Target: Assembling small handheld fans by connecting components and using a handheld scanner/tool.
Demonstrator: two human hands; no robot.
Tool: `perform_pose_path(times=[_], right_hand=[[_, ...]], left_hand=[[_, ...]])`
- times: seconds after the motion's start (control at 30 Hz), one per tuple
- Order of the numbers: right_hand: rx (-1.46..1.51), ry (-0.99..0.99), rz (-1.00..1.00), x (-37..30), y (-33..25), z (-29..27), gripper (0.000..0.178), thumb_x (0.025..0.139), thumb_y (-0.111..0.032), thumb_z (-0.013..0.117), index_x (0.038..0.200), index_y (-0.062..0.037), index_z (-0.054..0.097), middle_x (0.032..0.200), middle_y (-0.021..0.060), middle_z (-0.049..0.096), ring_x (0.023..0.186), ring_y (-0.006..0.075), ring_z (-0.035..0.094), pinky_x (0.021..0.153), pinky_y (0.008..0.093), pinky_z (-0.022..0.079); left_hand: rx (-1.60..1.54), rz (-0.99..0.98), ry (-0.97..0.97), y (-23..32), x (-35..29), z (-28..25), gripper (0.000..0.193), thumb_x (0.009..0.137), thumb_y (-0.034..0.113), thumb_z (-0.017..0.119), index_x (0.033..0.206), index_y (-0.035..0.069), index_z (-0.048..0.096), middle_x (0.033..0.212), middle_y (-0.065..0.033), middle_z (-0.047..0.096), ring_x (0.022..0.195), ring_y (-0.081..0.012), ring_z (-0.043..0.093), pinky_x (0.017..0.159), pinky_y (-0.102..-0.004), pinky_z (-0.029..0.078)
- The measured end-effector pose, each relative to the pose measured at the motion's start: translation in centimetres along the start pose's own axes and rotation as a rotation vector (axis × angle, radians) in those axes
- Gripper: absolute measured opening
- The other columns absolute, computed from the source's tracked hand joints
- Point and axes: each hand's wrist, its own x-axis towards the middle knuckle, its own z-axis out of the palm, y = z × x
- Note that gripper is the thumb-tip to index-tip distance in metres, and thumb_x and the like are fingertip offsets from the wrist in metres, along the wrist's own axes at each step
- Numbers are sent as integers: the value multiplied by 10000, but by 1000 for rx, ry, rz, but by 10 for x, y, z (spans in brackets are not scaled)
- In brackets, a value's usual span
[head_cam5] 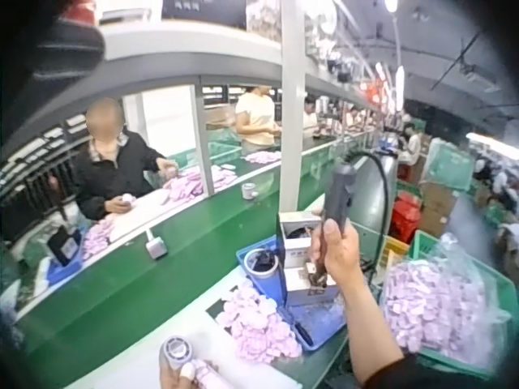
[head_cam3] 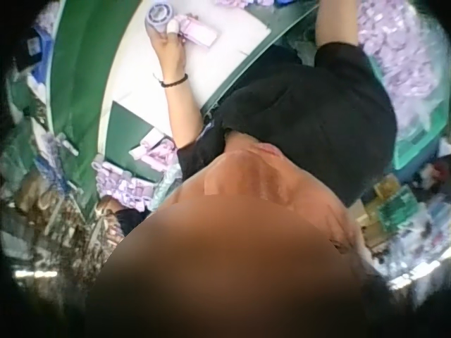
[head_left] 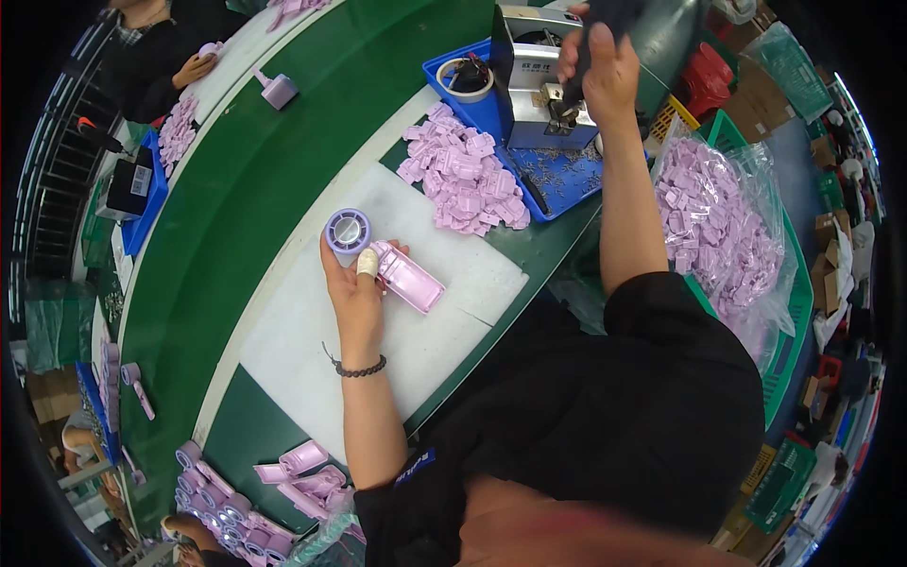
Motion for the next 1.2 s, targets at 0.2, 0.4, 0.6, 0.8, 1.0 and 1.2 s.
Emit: perform_pose_path(times=[0.2, 0.4, 0.6, 0.8, 1.0, 1.2], right_hand=[[242, -111, -241, -20, -20, -18, 526, 974, -462, 556, 1278, -38, 484, 719, 48, 564, 568, 134, 518, 534, 256, 449], [468, 113, -338, -5, -27, -8, 423, 990, -400, 552, 1196, -31, 526, 655, 47, 555, 501, 128, 507, 460, 240, 410], [113, 123, -394, -19, -5, -13, 526, 971, -446, 564, 1285, -32, 479, 707, 53, 570, 550, 132, 513, 526, 256, 447], [-23, 252, -500, -31, 5, 3, 519, 977, -438, 551, 1289, -29, 486, 683, 47, 566, 530, 128, 501, 514, 251, 437], [-57, 141, -271, -12, 11, 2, 486, 991, -430, 527, 1258, -25, 501, 662, 43, 557, 503, 118, 487, 479, 238, 410], [113, -32, 98, 25, 15, -7, 383, 1001, -400, 534, 1122, -37, 542, 660, 50, 562, 470, 128, 501, 423, 237, 396]], left_hand=[[-26, -5, -11, -2, 0, 2, 667, 1000, -7, 408, 1553, 129, 60, 1152, -271, 621, 1018, -335, 677, 804, -321, 578], [-4, -19, -28, 1, -2, 5, 662, 1000, -6, 405, 1553, 129, 67, 1152, -270, 621, 1017, -336, 677, 799, -320, 576], [30, -24, -29, 5, -1, 6, 659, 996, -19, 388, 1554, 131, 72, 1155, -272, 618, 1021, -340, 674, 813, -333, 573], [24, -20, -27, 2, 1, 6, 660, 996, -17, 392, 1555, 134, 76, 1157, -272, 617, 1020, -344, 674, 821, -341, 573], [-17, -10, -16, 0, -2, 4, 665, 997, -14, 402, 1555, 134, 71, 1156, -274, 616, 1020, -345, 673, 820, -342, 574], [-7, -6, -12, 5, -3, 10, 611, 999, -7, 414, 1531, 122, 143, 1137, -252, 631, 1014, -330, 683, 731, -266, 556]])
